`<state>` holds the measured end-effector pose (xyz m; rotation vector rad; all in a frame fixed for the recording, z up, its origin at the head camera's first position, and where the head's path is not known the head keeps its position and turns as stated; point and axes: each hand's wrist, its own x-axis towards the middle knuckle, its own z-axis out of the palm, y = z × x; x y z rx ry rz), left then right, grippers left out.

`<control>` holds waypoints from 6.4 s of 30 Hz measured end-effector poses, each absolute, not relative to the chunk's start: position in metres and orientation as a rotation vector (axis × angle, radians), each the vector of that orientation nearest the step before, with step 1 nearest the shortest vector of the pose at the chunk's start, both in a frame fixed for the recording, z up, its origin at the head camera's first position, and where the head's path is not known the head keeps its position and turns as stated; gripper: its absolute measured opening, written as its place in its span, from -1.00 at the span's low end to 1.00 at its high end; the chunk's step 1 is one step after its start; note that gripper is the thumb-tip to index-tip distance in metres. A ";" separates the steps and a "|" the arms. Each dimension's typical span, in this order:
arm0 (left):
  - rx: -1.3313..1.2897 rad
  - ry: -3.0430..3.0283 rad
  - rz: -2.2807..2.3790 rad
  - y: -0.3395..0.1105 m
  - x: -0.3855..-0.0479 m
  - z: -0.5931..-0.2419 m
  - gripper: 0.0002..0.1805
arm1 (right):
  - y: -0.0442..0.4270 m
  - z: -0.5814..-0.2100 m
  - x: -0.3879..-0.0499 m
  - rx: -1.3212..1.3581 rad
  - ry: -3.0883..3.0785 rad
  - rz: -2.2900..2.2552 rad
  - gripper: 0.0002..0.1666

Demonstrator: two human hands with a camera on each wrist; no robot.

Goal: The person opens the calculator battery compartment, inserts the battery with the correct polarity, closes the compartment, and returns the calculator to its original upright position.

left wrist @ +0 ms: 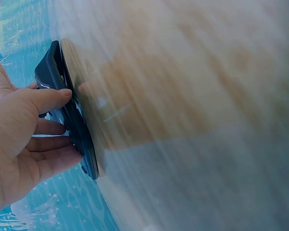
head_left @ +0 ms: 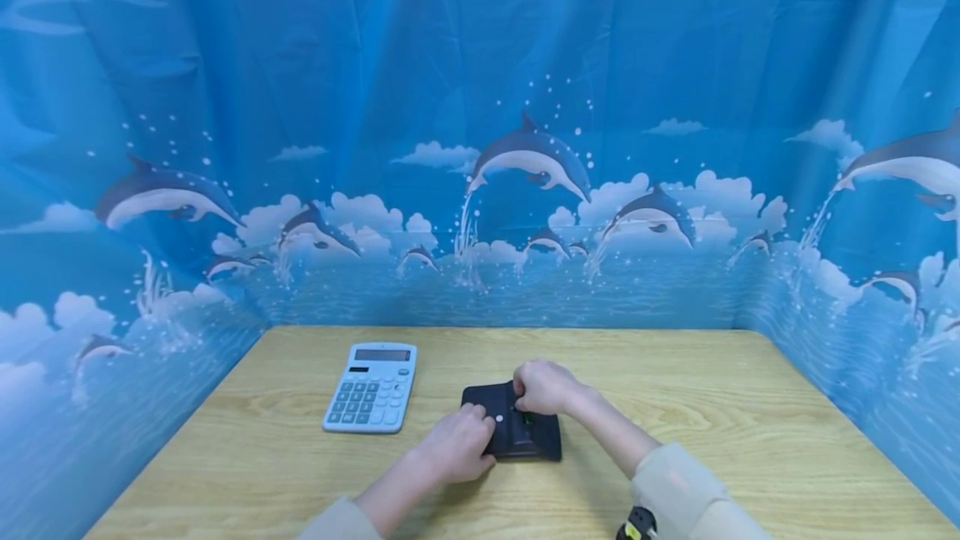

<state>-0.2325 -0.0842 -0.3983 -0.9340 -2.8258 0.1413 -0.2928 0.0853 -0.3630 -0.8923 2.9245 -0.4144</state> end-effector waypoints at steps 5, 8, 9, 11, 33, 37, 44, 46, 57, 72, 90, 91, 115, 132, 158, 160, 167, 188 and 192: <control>-0.926 -2.831 0.149 -0.084 -0.233 -0.399 -0.63 | 0.084 -0.362 -0.292 -0.852 2.919 -0.420 -0.74; -0.929 -2.822 0.154 -0.084 -0.233 -0.400 -0.63 | 0.083 -0.361 -0.291 -0.836 2.909 -0.409 -0.74; -0.931 -2.818 0.155 -0.084 -0.233 -0.400 -0.63 | 0.083 -0.361 -0.291 -0.831 2.902 -0.407 -0.74; -0.934 -2.812 0.155 -0.084 -0.233 -0.399 -0.63 | 0.082 -0.361 -0.292 -0.834 2.893 -0.397 -0.74; -0.939 -2.829 0.151 -0.084 -0.233 -0.401 -0.62 | 0.079 -0.359 -0.288 -0.836 2.875 -0.303 -0.74; -0.936 -2.818 0.155 -0.084 -0.233 -0.400 -0.62 | 0.079 -0.359 -0.289 -0.851 2.877 -0.320 -0.73; -0.926 -2.826 0.164 -0.084 -0.233 -0.400 -0.63 | 0.083 -0.362 -0.293 -0.930 2.839 -0.356 -0.75; -0.926 -2.828 0.159 -0.084 -0.233 -0.399 -0.63 | 0.084 -0.361 -0.294 -0.949 2.815 -0.373 -0.78; -0.934 -2.839 0.145 -0.084 -0.233 -0.399 -0.62 | 0.088 -0.359 -0.295 -0.950 2.811 -0.369 -0.89; -0.927 -2.850 0.126 -0.084 -0.233 -0.401 -0.62 | 0.093 -0.358 -0.297 -0.848 2.830 -0.344 -0.74; -0.901 -2.862 0.136 -0.083 -0.232 -0.398 -0.62 | 0.094 -0.357 -0.295 -0.810 2.826 -0.394 -0.71; -0.901 -2.860 0.136 -0.083 -0.232 -0.398 -0.62 | 0.094 -0.357 -0.295 -0.809 2.825 -0.395 -0.71; -0.923 -2.818 0.147 -0.083 -0.233 -0.402 -0.62 | 0.102 -0.366 -0.295 -0.898 2.777 -0.564 -0.75; -0.944 -2.703 0.265 -0.074 -0.232 -0.403 -0.51 | 0.115 -0.385 -0.307 -0.819 2.961 -0.469 -0.67; -0.896 -2.567 0.357 -0.066 -0.225 -0.404 -0.74 | 0.120 -0.393 -0.310 -0.737 2.883 -0.560 -0.73; -0.900 -2.515 0.343 -0.067 -0.225 -0.403 -0.79 | 0.123 -0.392 -0.311 -0.697 2.858 -0.595 -0.70; -0.897 -2.310 0.265 -0.072 -0.229 -0.396 -0.87 | 0.129 -0.391 -0.311 -0.651 2.803 -0.693 -0.63; -0.896 -2.174 -0.075 -0.080 -0.235 -0.380 -0.80 | 0.160 -0.389 -0.313 -0.787 2.589 -1.145 -0.57; -0.875 -2.168 -0.122 -0.082 -0.237 -0.376 -0.84 | 0.160 -0.389 -0.314 -0.847 2.618 -1.176 -0.69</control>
